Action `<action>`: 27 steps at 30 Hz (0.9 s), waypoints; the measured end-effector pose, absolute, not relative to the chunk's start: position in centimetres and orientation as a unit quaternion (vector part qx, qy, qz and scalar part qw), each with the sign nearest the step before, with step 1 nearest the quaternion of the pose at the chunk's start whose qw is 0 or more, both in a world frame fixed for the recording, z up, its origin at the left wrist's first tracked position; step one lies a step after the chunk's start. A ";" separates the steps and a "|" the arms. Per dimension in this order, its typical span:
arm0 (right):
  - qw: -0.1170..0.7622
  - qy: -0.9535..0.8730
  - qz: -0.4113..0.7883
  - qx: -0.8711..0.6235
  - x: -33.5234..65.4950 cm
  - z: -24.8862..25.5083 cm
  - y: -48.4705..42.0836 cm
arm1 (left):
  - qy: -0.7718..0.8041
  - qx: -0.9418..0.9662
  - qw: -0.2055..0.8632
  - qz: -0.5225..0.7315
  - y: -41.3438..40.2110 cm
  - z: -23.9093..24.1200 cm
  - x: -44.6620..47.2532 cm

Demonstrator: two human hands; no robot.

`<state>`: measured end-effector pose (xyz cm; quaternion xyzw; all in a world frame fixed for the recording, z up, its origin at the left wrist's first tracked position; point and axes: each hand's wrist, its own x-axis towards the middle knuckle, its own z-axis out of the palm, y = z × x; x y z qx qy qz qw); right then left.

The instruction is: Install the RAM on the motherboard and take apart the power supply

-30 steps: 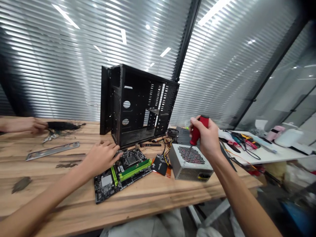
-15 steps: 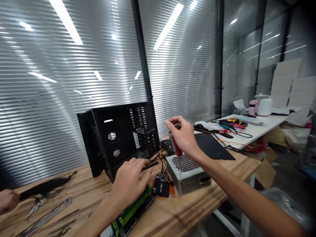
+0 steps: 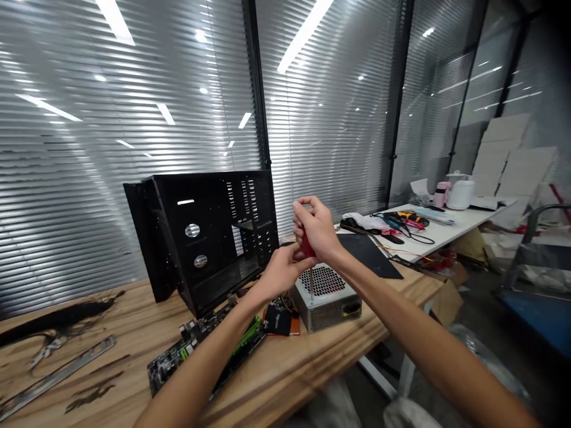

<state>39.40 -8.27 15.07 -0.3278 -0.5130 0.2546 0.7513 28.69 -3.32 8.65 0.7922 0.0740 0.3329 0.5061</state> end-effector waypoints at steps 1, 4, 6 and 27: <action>0.738 -0.524 0.283 -0.316 39.5 15.1 -8.3 | 0.092 0.797 0.489 0.343 -3.2 8.7 28.6; 0.719 -0.528 0.315 -0.325 39.8 15.1 -8.2 | 0.146 0.811 0.429 0.371 -3.3 8.9 28.4; 0.742 -0.490 0.254 -0.382 39.7 15.0 -8.2 | 0.169 0.823 0.386 0.380 -3.7 9.0 28.4; 0.700 -0.487 0.351 -0.386 41.5 16.0 -10.1 | 0.159 0.859 0.324 0.362 -4.5 9.0 28.4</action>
